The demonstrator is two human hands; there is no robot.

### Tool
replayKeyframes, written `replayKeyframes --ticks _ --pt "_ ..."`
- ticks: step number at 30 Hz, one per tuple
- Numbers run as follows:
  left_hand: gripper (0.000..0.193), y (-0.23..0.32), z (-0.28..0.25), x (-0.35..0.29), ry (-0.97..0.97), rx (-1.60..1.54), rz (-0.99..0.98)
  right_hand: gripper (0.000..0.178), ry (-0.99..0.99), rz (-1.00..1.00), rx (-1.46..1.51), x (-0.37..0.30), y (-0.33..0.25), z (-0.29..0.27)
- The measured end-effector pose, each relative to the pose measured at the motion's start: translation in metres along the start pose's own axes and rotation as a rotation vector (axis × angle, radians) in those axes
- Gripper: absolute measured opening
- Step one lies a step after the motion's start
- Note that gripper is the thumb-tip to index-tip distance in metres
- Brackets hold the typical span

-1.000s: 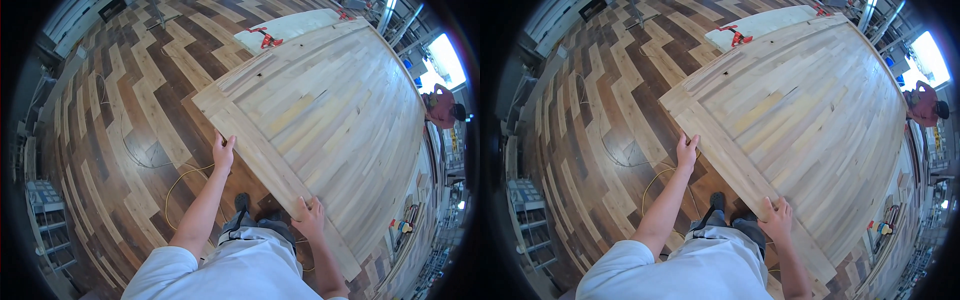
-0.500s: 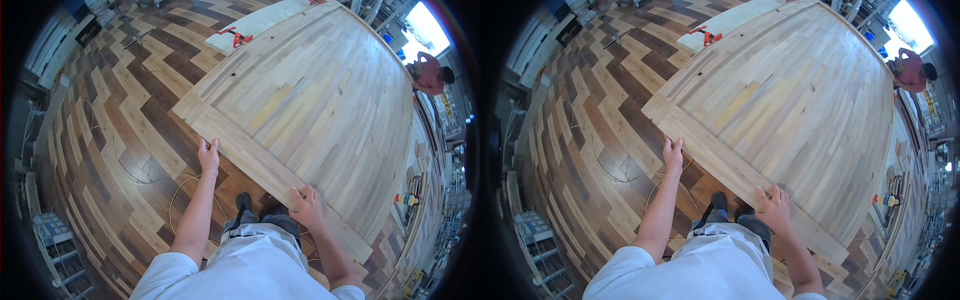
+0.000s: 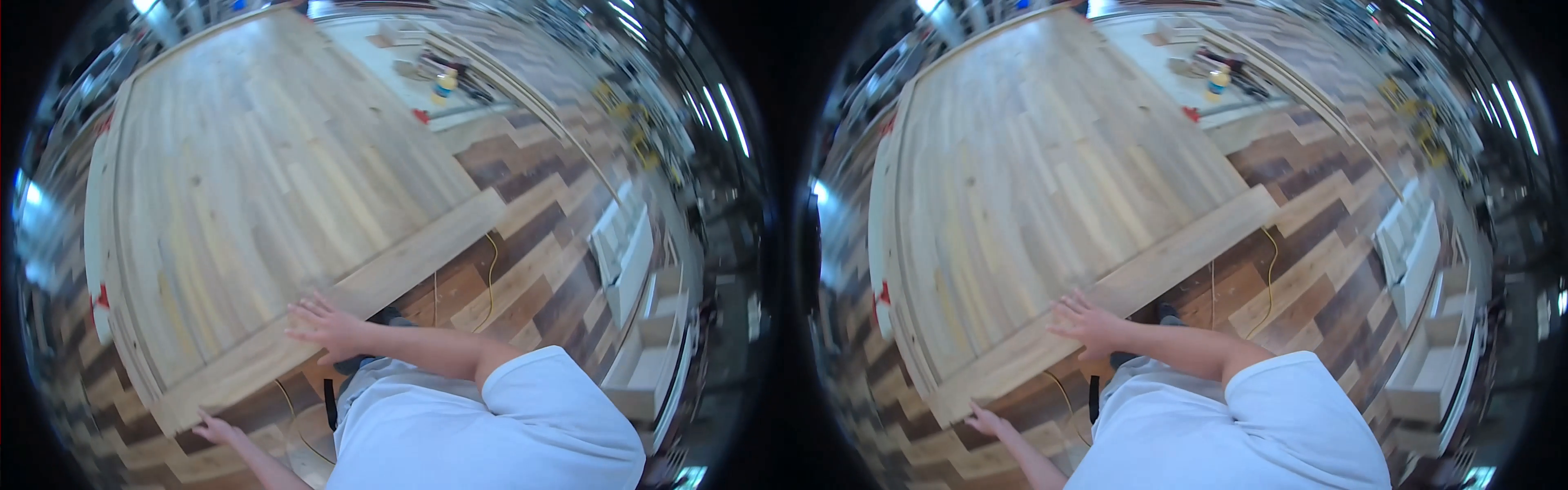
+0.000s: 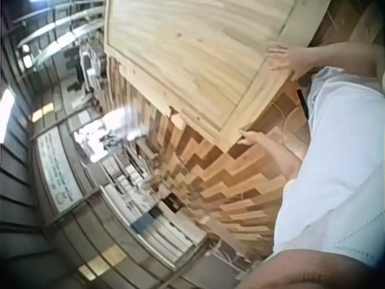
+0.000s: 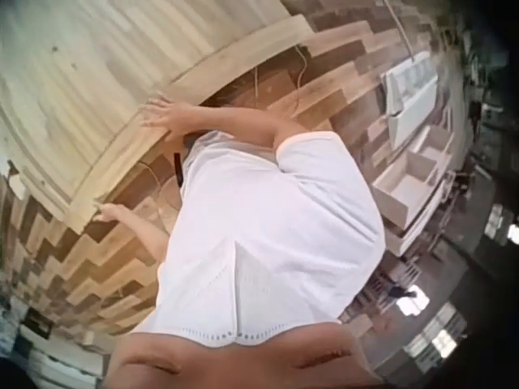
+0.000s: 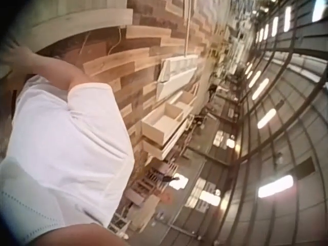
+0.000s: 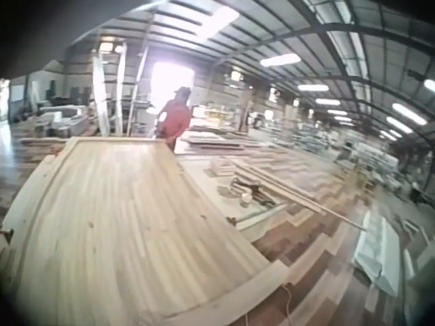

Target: The person is assembling a large wooden panel by applying wood glue to slats and securing them with a pneumatic nail gun.

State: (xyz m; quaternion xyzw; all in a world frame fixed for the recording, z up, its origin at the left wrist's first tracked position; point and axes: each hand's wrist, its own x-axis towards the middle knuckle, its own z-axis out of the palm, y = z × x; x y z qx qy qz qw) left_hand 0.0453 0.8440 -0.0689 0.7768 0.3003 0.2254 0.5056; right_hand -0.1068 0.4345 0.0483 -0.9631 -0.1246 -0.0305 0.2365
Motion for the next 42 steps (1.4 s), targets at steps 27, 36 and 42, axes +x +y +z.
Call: replayKeyframes --ticks 27,36,42 --pt "0.091 0.248 0.251 -0.723 -1.444 0.673 1.574 0.040 0.930 1.275 1.362 -0.419 0.318 -0.109" --pt "0.091 0.249 0.252 -0.721 -1.410 0.579 1.590 0.034 0.895 1.198 1.443 -0.413 0.332 -0.117" --pt "0.091 0.251 0.251 -0.718 -1.413 0.580 1.615 0.037 0.674 1.288 1.501 -0.429 0.332 -0.125"
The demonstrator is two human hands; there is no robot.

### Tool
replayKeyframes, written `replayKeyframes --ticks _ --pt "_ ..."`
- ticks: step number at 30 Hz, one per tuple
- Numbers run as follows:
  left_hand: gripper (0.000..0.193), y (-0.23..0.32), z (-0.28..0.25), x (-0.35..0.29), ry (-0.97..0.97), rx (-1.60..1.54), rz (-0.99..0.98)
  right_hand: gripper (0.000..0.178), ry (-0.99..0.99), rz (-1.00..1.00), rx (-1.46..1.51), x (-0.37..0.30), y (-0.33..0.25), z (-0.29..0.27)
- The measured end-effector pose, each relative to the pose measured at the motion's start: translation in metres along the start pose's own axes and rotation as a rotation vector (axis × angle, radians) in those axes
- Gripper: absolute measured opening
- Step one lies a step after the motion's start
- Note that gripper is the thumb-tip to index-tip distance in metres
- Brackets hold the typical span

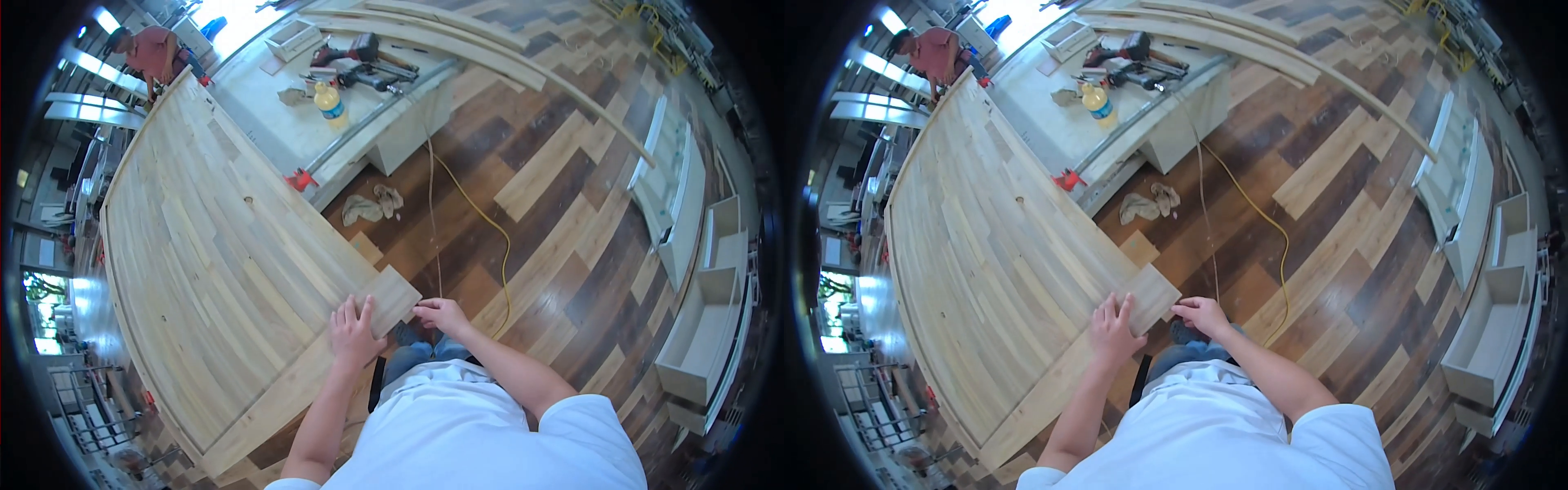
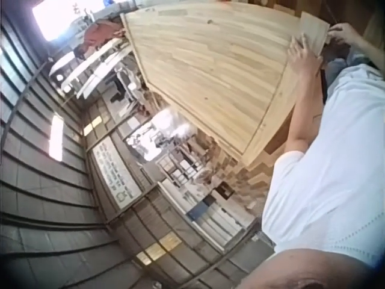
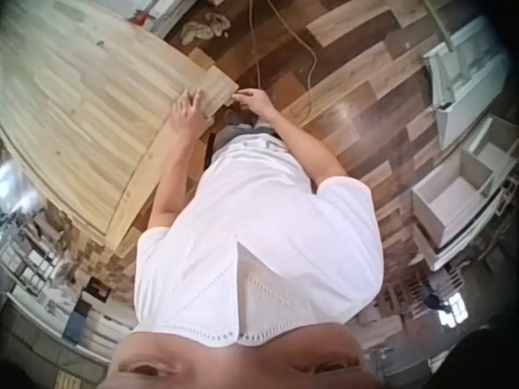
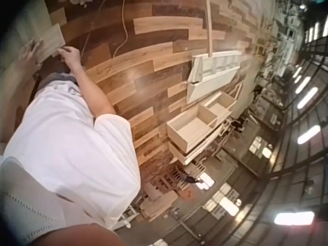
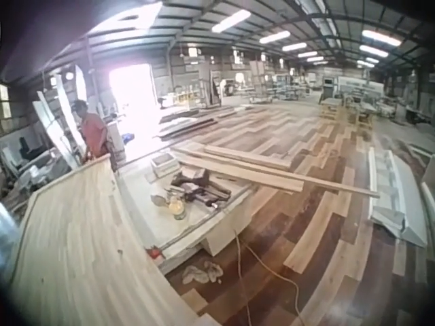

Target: The person is assembling a large wooden panel by applying wood glue to slats and securing them with a pneumatic nail gun.

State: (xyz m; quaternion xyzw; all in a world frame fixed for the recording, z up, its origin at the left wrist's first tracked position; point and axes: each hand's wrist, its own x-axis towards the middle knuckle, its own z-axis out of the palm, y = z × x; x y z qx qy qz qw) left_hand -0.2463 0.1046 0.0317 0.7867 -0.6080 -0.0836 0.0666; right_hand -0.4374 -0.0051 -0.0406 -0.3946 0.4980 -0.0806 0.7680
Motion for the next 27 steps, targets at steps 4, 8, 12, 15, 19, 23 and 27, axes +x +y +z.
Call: replayKeyframes --ticks 4,8,12,15,19,23,27 --pt "0.093 0.002 -0.003 0.003 -0.020 0.006 -0.013 0.036 0.079 0.022 0.039 0.009 -0.016 -0.035" --pt "0.092 0.007 -0.015 0.012 -0.042 -0.075 -0.034 0.037 0.152 -0.021 0.010 0.036 -0.065 -0.073" --pt "0.082 0.003 -0.014 0.020 0.013 -0.189 -0.090 0.045 0.157 -0.400 -0.534 0.117 -0.148 -0.103" --pt "0.065 -0.004 -0.011 0.017 -0.008 -0.219 -0.181 0.047 0.066 -0.577 -0.787 0.186 -0.275 -0.087" --pt "0.041 0.037 -0.008 0.018 0.274 -0.285 -0.731 0.041 0.210 -1.027 -1.005 0.324 -0.396 -0.063" --pt "0.021 0.113 -0.005 -0.006 0.514 -0.238 -1.092 0.046 0.319 -1.100 -1.227 0.412 -0.482 -0.011" --pt "0.018 0.186 0.012 -0.025 0.408 -0.276 -1.413 0.053 0.197 -0.621 -1.385 0.487 -0.483 -0.019"
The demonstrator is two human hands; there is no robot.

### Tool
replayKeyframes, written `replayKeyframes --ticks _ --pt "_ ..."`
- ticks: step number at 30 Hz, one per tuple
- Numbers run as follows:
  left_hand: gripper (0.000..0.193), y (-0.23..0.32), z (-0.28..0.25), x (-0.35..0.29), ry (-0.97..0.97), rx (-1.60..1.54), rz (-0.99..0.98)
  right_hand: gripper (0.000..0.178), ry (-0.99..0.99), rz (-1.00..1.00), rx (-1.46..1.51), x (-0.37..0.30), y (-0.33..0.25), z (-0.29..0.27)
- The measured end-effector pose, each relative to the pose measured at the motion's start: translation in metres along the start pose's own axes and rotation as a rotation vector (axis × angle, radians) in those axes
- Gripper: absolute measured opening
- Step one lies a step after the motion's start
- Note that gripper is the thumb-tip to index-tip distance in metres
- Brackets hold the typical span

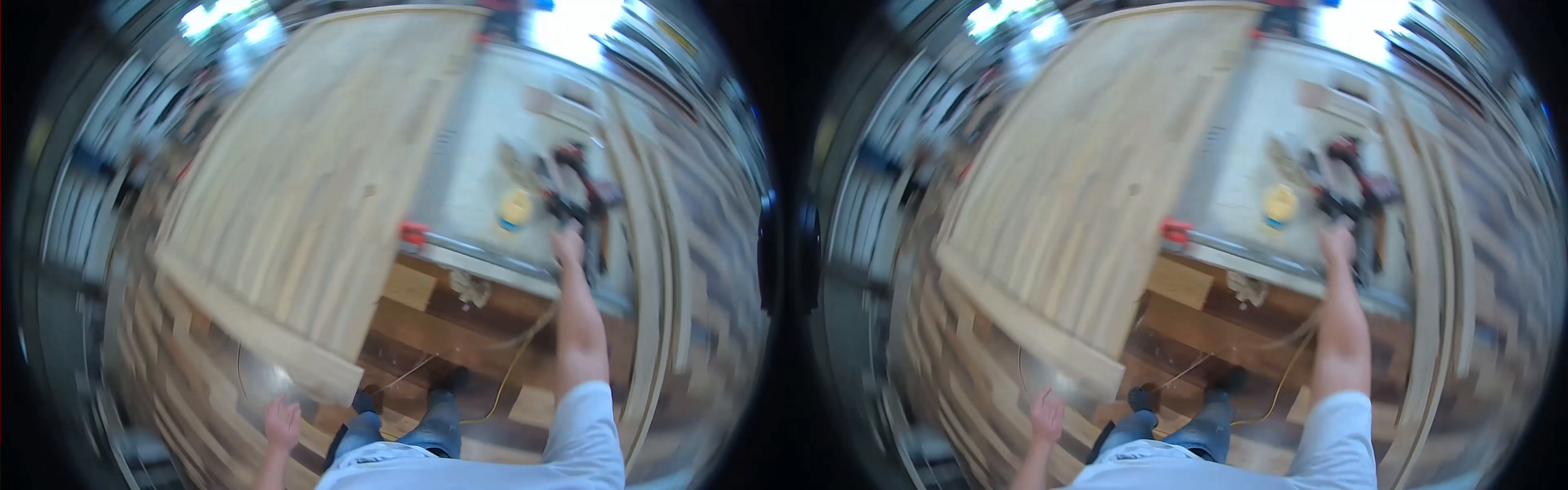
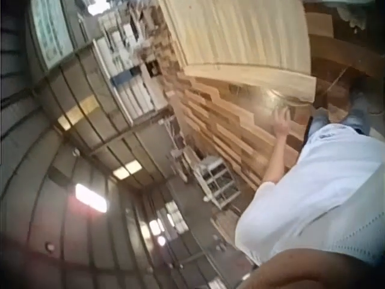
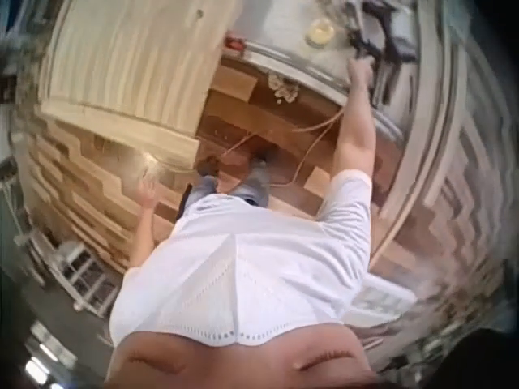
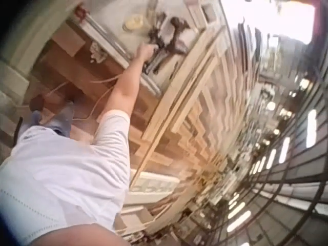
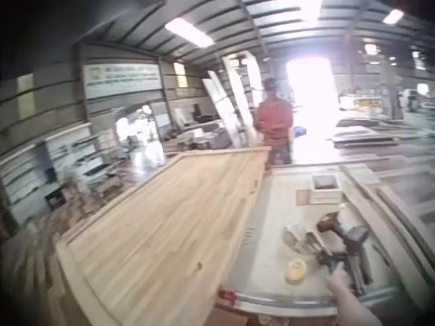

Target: The person is assembling a large wooden panel by applying wood glue to slats and securing them with a pneumatic nail gun.

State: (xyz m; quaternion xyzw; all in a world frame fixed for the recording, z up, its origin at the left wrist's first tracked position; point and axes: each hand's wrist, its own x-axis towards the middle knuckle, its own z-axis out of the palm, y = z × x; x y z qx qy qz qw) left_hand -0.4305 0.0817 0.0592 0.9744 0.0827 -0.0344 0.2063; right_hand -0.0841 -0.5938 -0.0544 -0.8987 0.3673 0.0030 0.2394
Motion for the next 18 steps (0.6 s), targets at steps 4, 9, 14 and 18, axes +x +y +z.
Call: replayKeyframes --ticks 4,9,14,18 --pt "0.030 -0.007 0.013 -0.066 0.038 0.017 -0.340 0.062 -0.060 -0.059 -0.036 0.034 0.041 -0.002" --pt "0.035 -0.076 0.044 -0.177 0.049 -0.176 -0.670 0.050 -0.019 -0.258 0.066 0.026 0.051 -0.039" --pt "0.027 -0.124 0.072 -0.259 0.060 -0.301 -0.862 0.046 0.157 -0.359 0.048 -0.060 0.006 -0.092" --pt "0.029 -0.169 0.076 -0.278 -0.134 -0.416 -0.949 0.023 0.074 -0.256 0.353 -0.203 -0.052 -0.129"
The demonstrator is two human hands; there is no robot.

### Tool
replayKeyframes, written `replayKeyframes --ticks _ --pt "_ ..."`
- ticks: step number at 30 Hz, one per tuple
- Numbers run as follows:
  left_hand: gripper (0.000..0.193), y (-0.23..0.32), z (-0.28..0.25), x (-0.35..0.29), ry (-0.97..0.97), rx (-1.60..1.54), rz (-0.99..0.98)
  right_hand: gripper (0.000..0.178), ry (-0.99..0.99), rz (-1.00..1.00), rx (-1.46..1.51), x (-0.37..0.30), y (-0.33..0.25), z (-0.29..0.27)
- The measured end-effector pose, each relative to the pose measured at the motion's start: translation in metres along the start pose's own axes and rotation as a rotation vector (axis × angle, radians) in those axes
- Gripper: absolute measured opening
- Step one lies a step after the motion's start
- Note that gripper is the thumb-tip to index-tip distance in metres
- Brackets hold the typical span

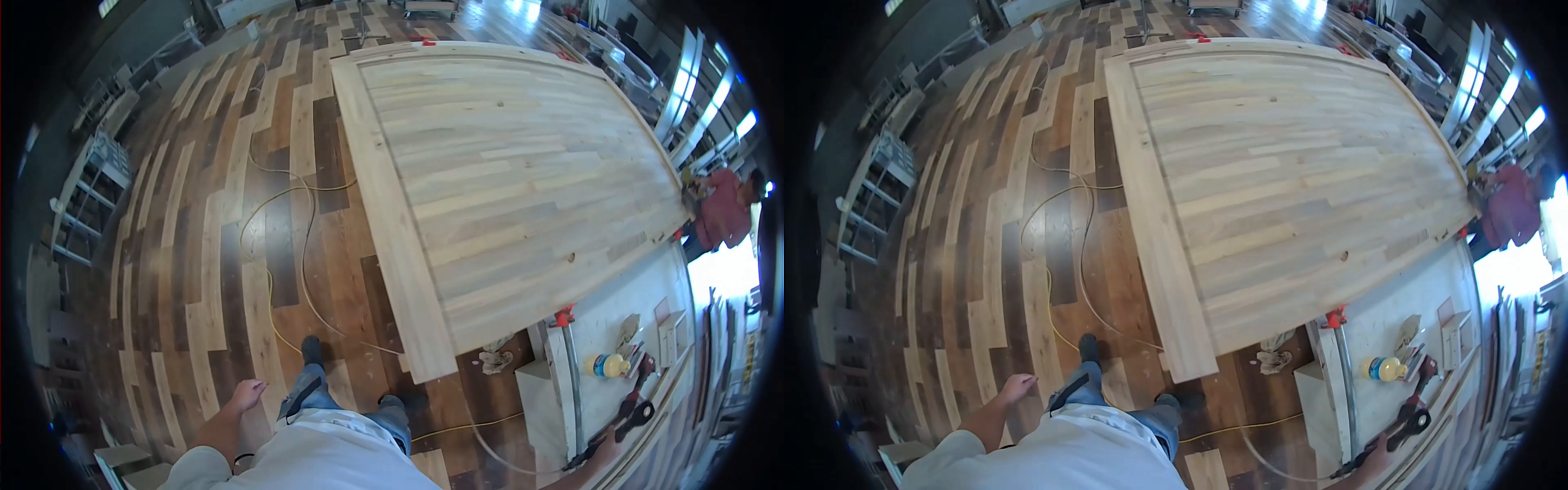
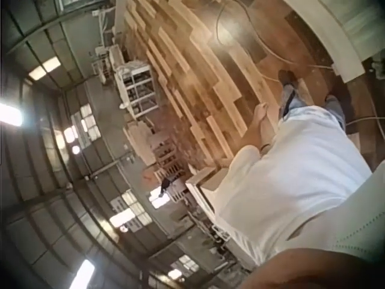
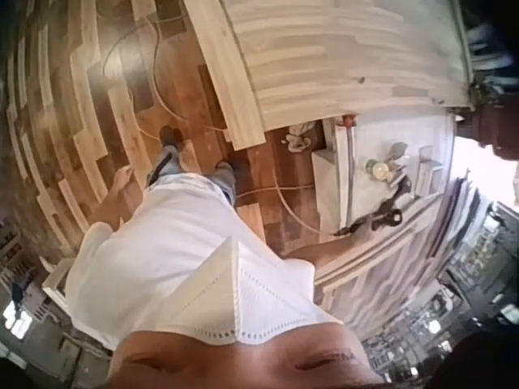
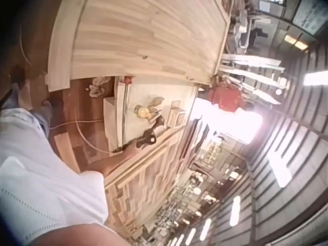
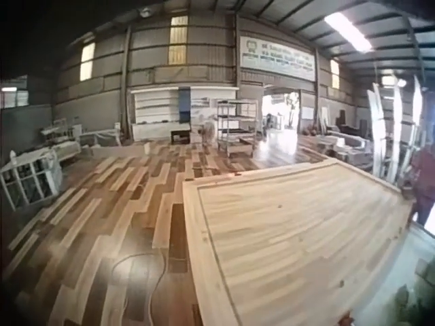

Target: The person is assembling a large wooden panel by applying wood glue to slats and securing them with a pneumatic nail gun.

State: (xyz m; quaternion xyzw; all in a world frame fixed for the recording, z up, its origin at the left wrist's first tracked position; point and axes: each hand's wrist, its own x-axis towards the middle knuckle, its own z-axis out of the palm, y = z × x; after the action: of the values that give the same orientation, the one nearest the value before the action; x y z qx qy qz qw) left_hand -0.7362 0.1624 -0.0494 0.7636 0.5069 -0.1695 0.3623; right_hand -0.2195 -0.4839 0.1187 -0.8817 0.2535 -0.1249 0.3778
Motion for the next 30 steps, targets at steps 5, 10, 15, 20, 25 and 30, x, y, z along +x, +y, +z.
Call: replayKeyframes --ticks 5,10,15,20,25,30 --pt "0.025 -0.087 -0.021 0.066 -0.038 -0.180 0.094 0.025 0.104 -0.092 0.319 -0.127 -0.059 0.028" --pt "0.028 -0.174 -0.093 0.159 -0.054 -0.385 -0.150 0.019 -0.291 0.212 0.729 -0.277 -0.210 0.070" --pt "0.030 -0.148 -0.177 0.286 0.190 -0.268 0.052 0.013 -0.550 0.065 0.630 -0.379 -0.351 0.165" --pt "0.032 -0.002 -0.240 0.394 0.067 -0.649 0.111 0.022 -0.606 -0.068 0.545 -0.422 -0.436 0.265" --pt "0.031 0.143 -0.297 0.481 -0.218 -0.822 0.289 0.016 -0.590 -0.017 0.649 -0.425 -0.498 0.375" --pt "0.034 0.253 -0.346 0.586 -0.351 -0.949 0.251 0.010 -0.539 -0.091 0.431 -0.391 -0.573 0.487"
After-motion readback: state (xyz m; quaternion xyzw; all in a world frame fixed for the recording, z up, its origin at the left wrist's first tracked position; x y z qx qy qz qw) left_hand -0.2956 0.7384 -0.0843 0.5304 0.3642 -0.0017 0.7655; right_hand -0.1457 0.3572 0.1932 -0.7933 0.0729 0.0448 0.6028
